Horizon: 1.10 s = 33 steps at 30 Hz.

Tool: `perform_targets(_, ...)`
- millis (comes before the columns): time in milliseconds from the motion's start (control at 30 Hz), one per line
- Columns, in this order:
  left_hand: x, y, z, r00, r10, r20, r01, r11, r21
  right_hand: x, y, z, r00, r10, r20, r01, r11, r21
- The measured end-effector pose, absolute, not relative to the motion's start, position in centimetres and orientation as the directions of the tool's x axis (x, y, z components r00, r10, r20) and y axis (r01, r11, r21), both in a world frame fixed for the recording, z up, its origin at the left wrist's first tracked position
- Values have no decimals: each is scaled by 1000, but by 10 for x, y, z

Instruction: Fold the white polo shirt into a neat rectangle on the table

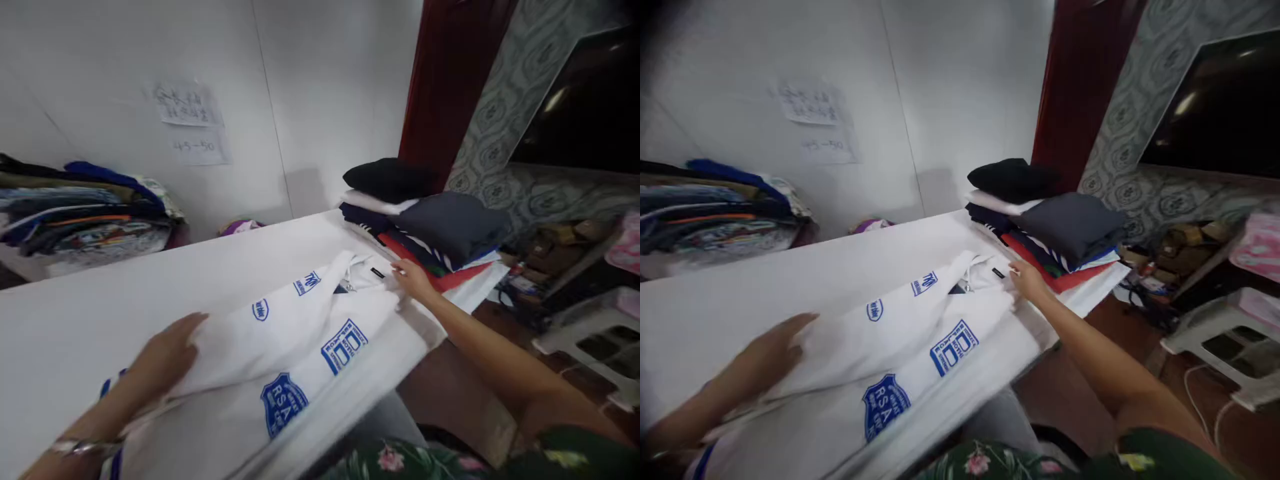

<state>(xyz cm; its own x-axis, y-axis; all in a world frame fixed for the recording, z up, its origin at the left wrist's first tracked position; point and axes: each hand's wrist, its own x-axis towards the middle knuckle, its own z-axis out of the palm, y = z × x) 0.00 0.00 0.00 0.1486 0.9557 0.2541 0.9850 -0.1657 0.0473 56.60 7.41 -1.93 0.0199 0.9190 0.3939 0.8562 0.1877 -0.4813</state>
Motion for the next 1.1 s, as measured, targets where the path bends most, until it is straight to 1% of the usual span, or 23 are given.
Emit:
perform_targets(100, 65, -11, -13, 322, 903, 286, 934, -352, 61, 519, 97, -12, -152, 932, 328, 851, 292, -436)
perform_targets(167, 97, -19, -25, 419, 865, 276, 895, -445, 37, 495, 113, -11, -247, 924, 291, 864, 346, -365)
perform_targets(233, 115, -26, -38, 506, 828, 243, 854, -520, -6, 480, 128, -14, -289, 924, 249, 882, 358, -305)
perform_targets(300, 121, -31, -49, 556, 799, 230, 827, -560, -56, 475, 139, -20, -279, 936, 217, 901, 333, -278)
perform_targets(433, 117, -34, -63, 577, 761, 297, 814, -566, -130, 483, 144, -34, -229, 956, 181, 929, 270, -252)
perform_targets(567, 115, -35, -65, 593, 732, 335, 802, -573, -169, 493, 137, -41, -206, 963, 172, 938, 245, -247)
perform_targets(767, 118, -36, -63, 599, 721, 349, 798, -571, -190, 489, 144, -24, -140, 984, 110, 959, 163, -232)
perform_targets(833, 119, -36, -63, 594, 723, 353, 801, -569, -184, 482, 151, -13, -135, 981, 139, 957, 165, -239)
perform_targets(933, 120, -36, -63, 586, 728, 356, 806, -569, -162, 464, 161, -1, -165, 961, 220, 940, 221, -261)
perform_targets(967, 120, -36, -62, 584, 730, 356, 806, -572, -151, 457, 163, 0, -184, 956, 228, 934, 242, -264)
perform_targets(1033, 121, -37, -61, 580, 733, 356, 807, -577, -129, 446, 164, -4, -224, 959, 172, 931, 263, -255)
perform_targets(1100, 121, -38, -59, 581, 734, 352, 805, -581, -119, 440, 160, -16, -246, 967, 68, 938, 255, -233)
